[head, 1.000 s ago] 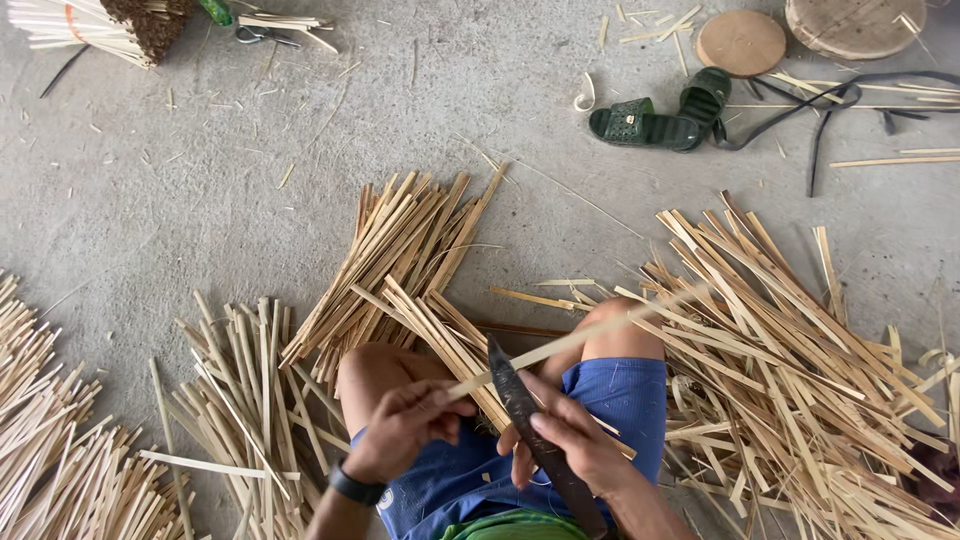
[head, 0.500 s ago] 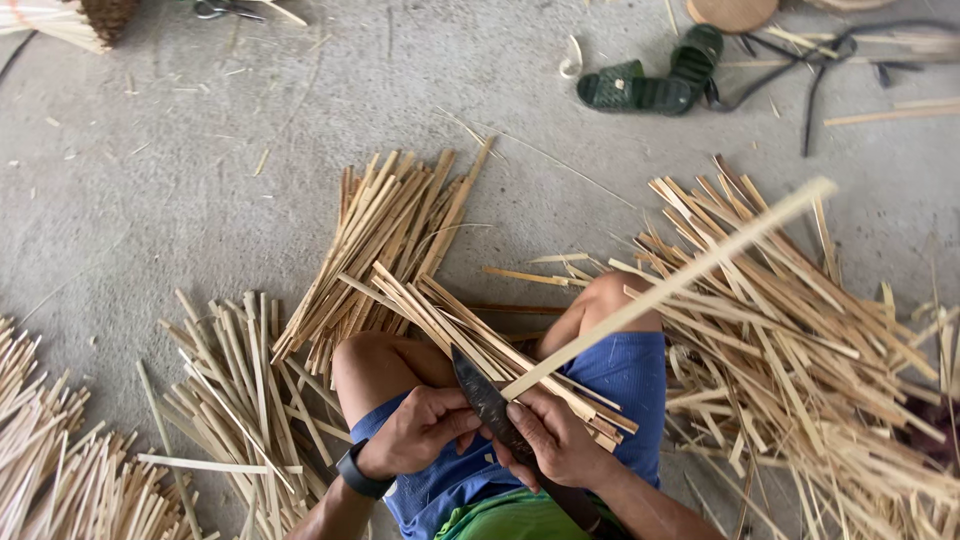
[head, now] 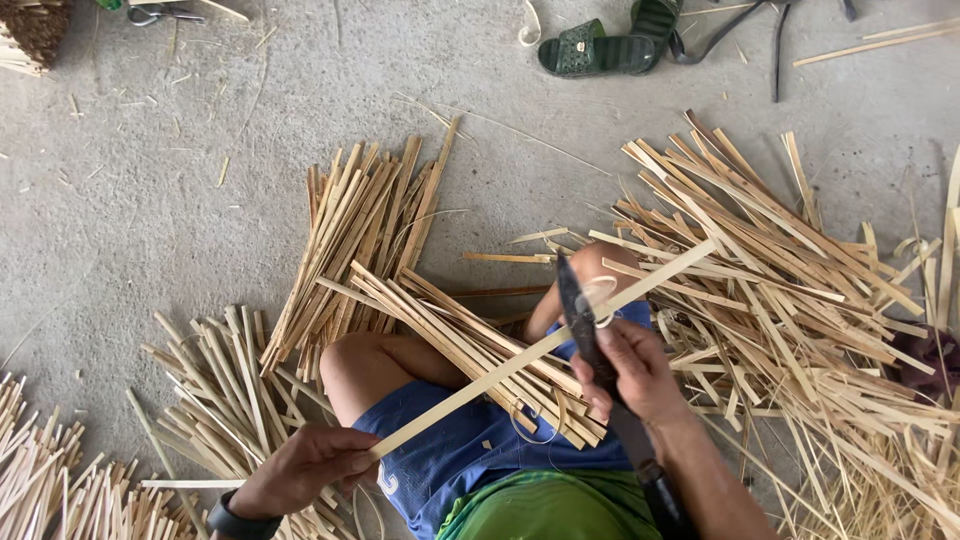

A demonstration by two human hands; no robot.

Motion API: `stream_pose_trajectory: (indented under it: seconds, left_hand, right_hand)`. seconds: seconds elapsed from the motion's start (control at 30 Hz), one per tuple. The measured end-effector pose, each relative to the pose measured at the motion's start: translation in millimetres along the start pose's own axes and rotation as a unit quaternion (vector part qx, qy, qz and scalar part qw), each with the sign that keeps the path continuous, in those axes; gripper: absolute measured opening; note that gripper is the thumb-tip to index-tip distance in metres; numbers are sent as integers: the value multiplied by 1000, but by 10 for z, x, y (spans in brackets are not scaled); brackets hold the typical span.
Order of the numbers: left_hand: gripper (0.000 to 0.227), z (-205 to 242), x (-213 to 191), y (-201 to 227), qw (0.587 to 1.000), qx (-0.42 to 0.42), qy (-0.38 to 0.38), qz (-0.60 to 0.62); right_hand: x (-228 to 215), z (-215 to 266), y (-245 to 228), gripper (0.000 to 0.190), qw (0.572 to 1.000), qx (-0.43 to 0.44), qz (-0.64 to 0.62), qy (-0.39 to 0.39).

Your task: The person shaves and trims thin bamboo strips using a large knife while sitting on the floor, handling the strips individually and placing them in a pile.

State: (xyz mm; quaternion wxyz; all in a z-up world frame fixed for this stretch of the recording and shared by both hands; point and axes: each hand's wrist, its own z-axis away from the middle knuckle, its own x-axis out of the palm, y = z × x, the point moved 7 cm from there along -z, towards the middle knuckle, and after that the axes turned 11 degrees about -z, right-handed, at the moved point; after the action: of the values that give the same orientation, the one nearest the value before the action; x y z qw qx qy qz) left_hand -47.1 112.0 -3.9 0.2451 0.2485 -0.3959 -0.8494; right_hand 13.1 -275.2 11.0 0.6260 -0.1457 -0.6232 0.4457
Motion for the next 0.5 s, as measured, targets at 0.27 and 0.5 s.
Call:
stream_pose_trajectory:
  seconds: [0.27, 0.5]
  left_hand:
    - [28, -638, 367, 749, 998, 29, -38, 45]
    - [28, -432, 232, 642, 993, 82, 76, -39]
  right_hand:
    - [401, -97, 211, 37, 997, 29, 67, -15]
    - [242, 15, 108, 40, 998, -6, -30, -55]
